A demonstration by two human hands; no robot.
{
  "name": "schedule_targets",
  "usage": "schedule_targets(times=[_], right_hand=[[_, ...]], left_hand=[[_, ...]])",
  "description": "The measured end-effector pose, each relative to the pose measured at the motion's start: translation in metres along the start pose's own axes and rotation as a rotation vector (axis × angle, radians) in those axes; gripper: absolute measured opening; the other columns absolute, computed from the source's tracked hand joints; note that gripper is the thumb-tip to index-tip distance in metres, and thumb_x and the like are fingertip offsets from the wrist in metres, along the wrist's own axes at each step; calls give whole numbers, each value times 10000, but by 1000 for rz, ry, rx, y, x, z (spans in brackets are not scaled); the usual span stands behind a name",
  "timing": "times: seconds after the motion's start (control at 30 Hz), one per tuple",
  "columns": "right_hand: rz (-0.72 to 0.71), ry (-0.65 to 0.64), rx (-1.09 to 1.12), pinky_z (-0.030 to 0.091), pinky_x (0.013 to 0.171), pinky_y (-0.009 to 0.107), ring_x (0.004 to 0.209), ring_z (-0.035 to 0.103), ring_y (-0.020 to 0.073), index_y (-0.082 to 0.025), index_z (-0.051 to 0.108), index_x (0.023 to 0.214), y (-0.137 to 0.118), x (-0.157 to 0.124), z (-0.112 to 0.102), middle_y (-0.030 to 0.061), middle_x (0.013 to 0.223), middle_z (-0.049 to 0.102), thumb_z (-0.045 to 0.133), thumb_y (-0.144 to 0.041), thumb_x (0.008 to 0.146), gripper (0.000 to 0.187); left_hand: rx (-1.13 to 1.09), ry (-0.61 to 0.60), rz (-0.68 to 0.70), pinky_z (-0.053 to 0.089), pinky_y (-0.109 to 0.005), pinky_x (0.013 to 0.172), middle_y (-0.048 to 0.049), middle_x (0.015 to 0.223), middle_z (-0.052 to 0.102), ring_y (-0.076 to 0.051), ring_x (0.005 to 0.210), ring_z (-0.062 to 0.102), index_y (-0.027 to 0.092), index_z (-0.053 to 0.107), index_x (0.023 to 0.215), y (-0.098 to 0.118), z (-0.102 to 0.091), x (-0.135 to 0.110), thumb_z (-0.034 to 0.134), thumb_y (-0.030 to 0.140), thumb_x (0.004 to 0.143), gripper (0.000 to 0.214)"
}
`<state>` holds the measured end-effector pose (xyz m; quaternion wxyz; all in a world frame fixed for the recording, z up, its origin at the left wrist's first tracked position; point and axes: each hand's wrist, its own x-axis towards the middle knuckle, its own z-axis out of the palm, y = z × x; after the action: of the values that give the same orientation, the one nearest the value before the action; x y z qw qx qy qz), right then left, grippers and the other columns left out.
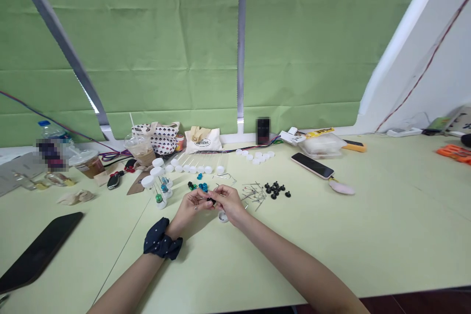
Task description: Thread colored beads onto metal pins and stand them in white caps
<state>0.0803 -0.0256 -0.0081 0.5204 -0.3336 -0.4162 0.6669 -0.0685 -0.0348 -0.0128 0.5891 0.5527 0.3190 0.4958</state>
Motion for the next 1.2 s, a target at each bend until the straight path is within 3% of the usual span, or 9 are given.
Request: schedule_targets(times=[0.17, 0.23, 0.5, 0.83, 1.1, 1.2], right_hand=[[14, -25, 0, 319, 405, 196, 433, 390, 57, -148, 627, 736, -2, -1, -1, -47, 511, 489, 764, -432, 583, 350], [4, -8, -2, 330, 405, 201, 434, 400, 62, -152, 616, 694, -2, -1, -1, -44, 516, 498, 768, -440, 568, 349], [2, 66, -6, 208, 355, 184, 367, 282, 33, -169, 444, 519, 0, -2, 3, -91, 401, 364, 794, -405, 532, 421], [45, -102, -30, 377, 402, 202, 428, 433, 65, -153, 618, 709, -12, -3, -3, -47, 513, 534, 786, -385, 555, 325], [17, 39, -103, 280, 334, 186, 340, 384, 44, -153, 477, 526, -1, 0, -6, -62, 443, 495, 807, -375, 524, 397], [37, 11, -124, 302, 334, 182, 346, 374, 46, -156, 485, 551, -3, 0, -6, -76, 427, 458, 805, -389, 527, 397]], left_hand=[[7, 14, -3, 517, -319, 670, -47, 726, 690, -189, 675, 670, 140, 558, 766, 3, 0, 0, 755, 258, 648, 258], [0, 15, -12, 516, -321, 675, -48, 731, 690, -190, 678, 669, 139, 567, 766, 3, 0, 0, 764, 261, 634, 267], [-15, -37, 3, 502, -294, 671, -36, 723, 689, -181, 704, 669, 144, 549, 771, -4, 0, -1, 742, 206, 668, 227], [2, -27, 20, 497, -297, 669, -41, 738, 692, -174, 683, 667, 144, 553, 784, 4, 0, -2, 719, 222, 699, 202], [-35, -46, -5, 486, -290, 676, -35, 741, 684, -175, 719, 656, 140, 568, 769, -3, 0, -2, 749, 199, 658, 220], [-47, -54, -4, 478, -282, 665, -33, 737, 680, -169, 711, 651, 139, 566, 778, -3, 1, -2, 745, 196, 663, 220]])
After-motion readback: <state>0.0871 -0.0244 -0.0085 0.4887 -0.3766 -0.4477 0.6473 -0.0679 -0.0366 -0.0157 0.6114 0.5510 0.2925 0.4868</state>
